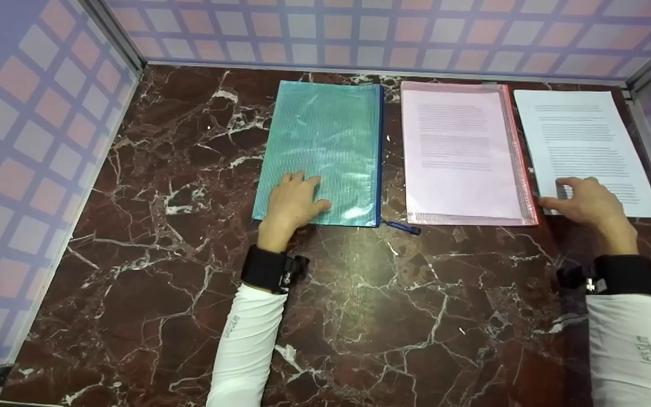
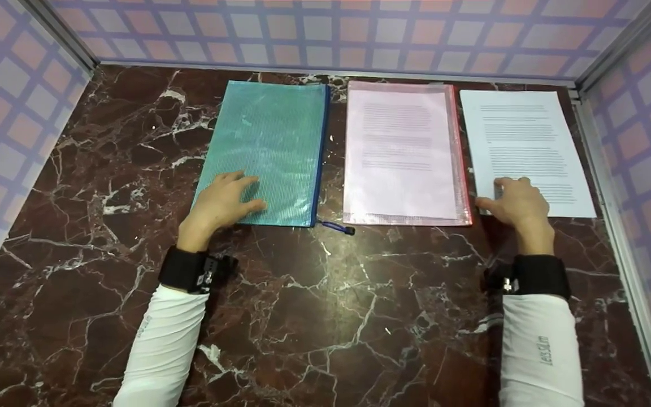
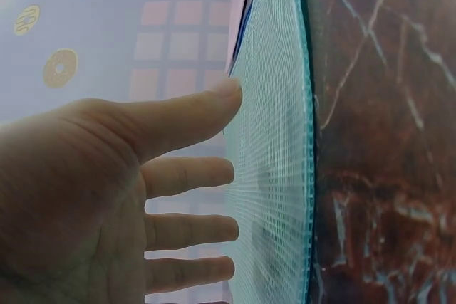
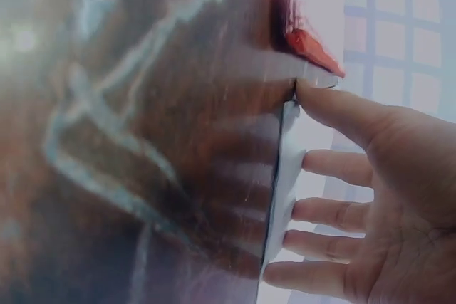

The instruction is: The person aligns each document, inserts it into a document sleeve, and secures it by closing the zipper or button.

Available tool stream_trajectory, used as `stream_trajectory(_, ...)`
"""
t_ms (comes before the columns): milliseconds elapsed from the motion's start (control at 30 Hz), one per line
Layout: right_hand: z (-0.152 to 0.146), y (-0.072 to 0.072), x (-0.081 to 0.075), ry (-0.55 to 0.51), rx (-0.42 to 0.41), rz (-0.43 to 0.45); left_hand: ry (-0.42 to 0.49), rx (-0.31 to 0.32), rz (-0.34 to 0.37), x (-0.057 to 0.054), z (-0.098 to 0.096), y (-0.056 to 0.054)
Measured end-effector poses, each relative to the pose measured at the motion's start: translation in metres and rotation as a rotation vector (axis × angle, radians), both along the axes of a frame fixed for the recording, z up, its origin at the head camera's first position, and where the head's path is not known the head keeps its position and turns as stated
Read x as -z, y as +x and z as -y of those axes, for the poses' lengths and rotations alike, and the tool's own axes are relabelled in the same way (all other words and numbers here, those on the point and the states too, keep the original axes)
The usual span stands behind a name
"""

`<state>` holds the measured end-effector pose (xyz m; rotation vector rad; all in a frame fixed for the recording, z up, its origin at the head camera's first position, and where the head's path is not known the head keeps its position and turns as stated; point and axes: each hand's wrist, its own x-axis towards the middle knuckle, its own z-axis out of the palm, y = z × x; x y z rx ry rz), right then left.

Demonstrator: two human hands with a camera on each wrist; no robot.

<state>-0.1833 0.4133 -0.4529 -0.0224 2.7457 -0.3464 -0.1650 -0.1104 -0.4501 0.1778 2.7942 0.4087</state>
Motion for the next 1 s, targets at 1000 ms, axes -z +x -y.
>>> stream_trajectory(1000, -0.045, 0.019, 0.011, 0.046, 0.535, 0.106, 0.117, 0.426, -0.241, -0.027, -0.097, 0.014)
